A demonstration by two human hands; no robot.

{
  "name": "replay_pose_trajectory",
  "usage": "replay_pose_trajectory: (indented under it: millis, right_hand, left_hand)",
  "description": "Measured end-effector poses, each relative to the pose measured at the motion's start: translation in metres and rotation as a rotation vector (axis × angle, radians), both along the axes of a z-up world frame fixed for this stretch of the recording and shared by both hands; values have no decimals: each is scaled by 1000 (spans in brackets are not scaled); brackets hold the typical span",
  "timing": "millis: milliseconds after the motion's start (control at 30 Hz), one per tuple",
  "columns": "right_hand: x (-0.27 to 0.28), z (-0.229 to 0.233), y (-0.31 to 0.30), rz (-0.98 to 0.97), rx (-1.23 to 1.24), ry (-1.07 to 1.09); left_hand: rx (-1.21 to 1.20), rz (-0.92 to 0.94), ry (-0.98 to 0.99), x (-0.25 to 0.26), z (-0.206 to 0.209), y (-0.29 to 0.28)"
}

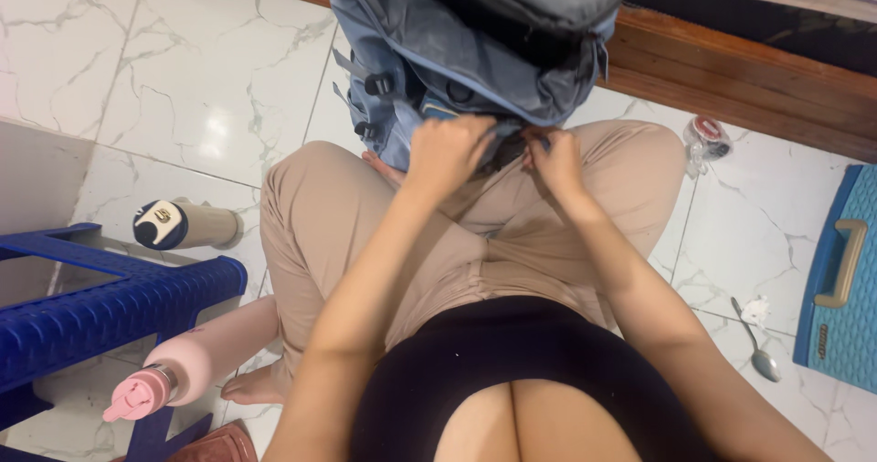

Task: The person sits on the bedroom floor and packs a blue backpack, placing folded clothes, a water bottle, and toiletry bottles into it. They walk to the bathroom to pick up a toothbrush and toothpaste, return, and add small bottles and boxes from the dresser before handling clothes on the bed.

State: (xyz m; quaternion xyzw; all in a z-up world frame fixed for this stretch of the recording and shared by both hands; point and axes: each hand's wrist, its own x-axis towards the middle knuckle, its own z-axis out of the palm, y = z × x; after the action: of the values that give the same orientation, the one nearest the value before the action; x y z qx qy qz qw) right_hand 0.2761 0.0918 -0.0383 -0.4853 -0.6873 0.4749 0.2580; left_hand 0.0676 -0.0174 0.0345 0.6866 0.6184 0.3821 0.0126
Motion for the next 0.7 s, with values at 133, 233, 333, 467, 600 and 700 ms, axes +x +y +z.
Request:
replay_pose_trajectory:
  millis: [133, 233, 333, 467, 600, 700]
  right_hand:
    - [4, 59, -6, 316, 515, -350]
    - [-1, 93, -20, 207, 314, -321]
    - [-18, 87, -26, 331, 384, -137]
    - [-40, 32, -1, 427, 583, -230]
    - [-33, 6, 91, 183, 670, -246]
    - [-31, 11, 124, 154, 654, -31]
  left_hand:
    - [-341, 47, 188, 12, -14, -25]
    - [-364, 81, 361, 26, -27, -35]
    - [-85, 122, 395, 39, -36, -33]
    - [-23, -21, 371, 44, -40, -26]
    - [-294, -145, 355, 33, -36, -47]
    - [-280, -148, 332, 31, -29, -74]
